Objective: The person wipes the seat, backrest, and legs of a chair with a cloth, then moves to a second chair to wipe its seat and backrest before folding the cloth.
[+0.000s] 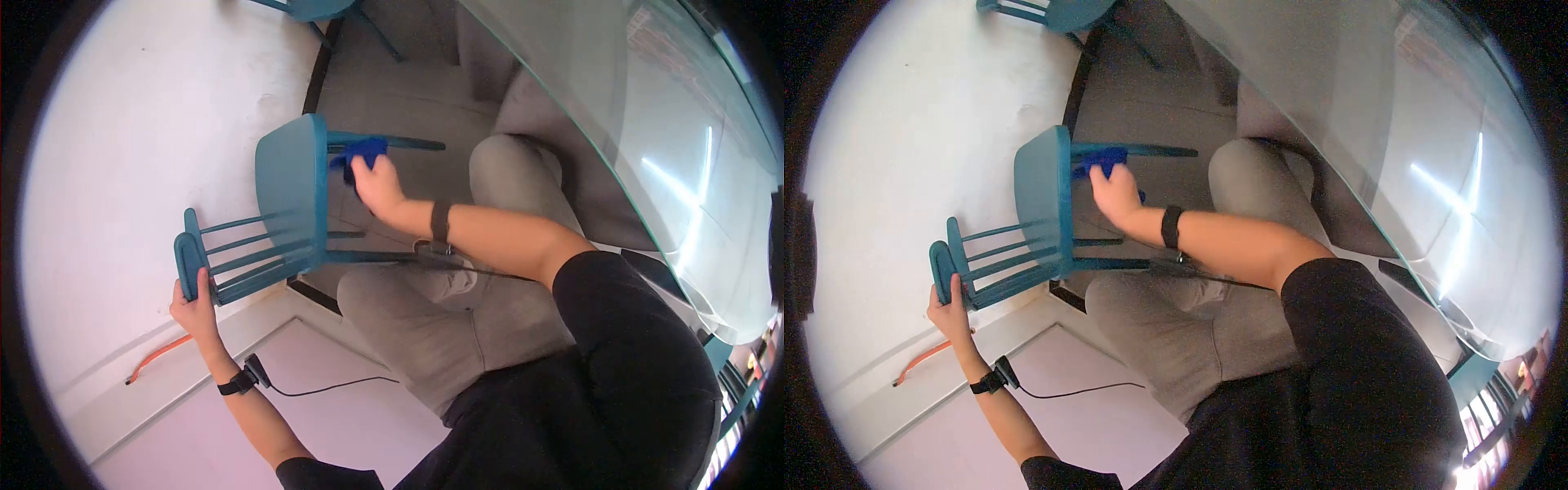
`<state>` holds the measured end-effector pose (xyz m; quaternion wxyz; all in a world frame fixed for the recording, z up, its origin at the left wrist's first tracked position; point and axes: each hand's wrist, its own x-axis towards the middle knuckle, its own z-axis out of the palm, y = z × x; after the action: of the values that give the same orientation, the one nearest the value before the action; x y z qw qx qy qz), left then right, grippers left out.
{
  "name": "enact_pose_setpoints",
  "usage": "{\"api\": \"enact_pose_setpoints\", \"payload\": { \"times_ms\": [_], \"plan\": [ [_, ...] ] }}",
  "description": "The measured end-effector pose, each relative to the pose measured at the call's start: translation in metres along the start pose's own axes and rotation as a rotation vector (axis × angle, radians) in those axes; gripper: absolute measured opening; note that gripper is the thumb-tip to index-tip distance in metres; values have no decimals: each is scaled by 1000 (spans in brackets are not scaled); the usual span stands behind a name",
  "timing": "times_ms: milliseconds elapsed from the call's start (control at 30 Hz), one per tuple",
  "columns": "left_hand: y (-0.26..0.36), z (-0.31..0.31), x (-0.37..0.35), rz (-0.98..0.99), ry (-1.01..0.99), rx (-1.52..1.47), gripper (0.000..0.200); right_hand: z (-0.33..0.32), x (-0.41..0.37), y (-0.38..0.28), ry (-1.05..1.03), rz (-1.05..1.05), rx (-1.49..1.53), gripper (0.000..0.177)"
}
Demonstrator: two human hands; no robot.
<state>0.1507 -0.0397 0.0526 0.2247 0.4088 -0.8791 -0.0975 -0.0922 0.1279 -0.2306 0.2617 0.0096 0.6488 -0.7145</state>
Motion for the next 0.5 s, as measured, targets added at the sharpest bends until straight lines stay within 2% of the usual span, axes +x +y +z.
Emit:
{"api": "enact_pose_setpoints", "payload": {
  "times_ms": [67, 133, 200, 233, 267, 333, 367, 433, 467, 500],
  "plan": [
    [8, 0, 3, -6, -6, 6, 29, -9, 17, -30, 5, -59, 52, 43],
    [5, -2, 2, -8, 5, 63, 29, -4, 43, -23, -7, -70, 12, 41],
    [8, 0, -2, -2, 22, 39, 29, -3, 59, -17, -180, -373, -180, 38],
    [11, 2, -3, 21, 41, 15, 29, -2, 65, -13, -280, -347, -292, 34],
    [14, 4, -2, 20, 42, 15, 29, 1, 64, -7, -281, -348, -292, 34],
    [15, 3, -3, 22, 34, 21, 30, 8, 52, -8, -237, -560, -408, 30],
    [13, 1, -2, 11, 40, 23, 30, 11, 51, -11, -249, -563, -410, 30],
    [8, -1, 0, 27, 21, 97, 32, 16, 58, -15, -139, -787, -374, 29],
    [7, -1, 0, 17, 23, 99, 32, 18, 61, -16, -151, -787, -376, 29],
    [6, -1, 1, 18, 20, 85, 33, 20, 66, -19, -153, -940, -378, 35]
  ]
}}
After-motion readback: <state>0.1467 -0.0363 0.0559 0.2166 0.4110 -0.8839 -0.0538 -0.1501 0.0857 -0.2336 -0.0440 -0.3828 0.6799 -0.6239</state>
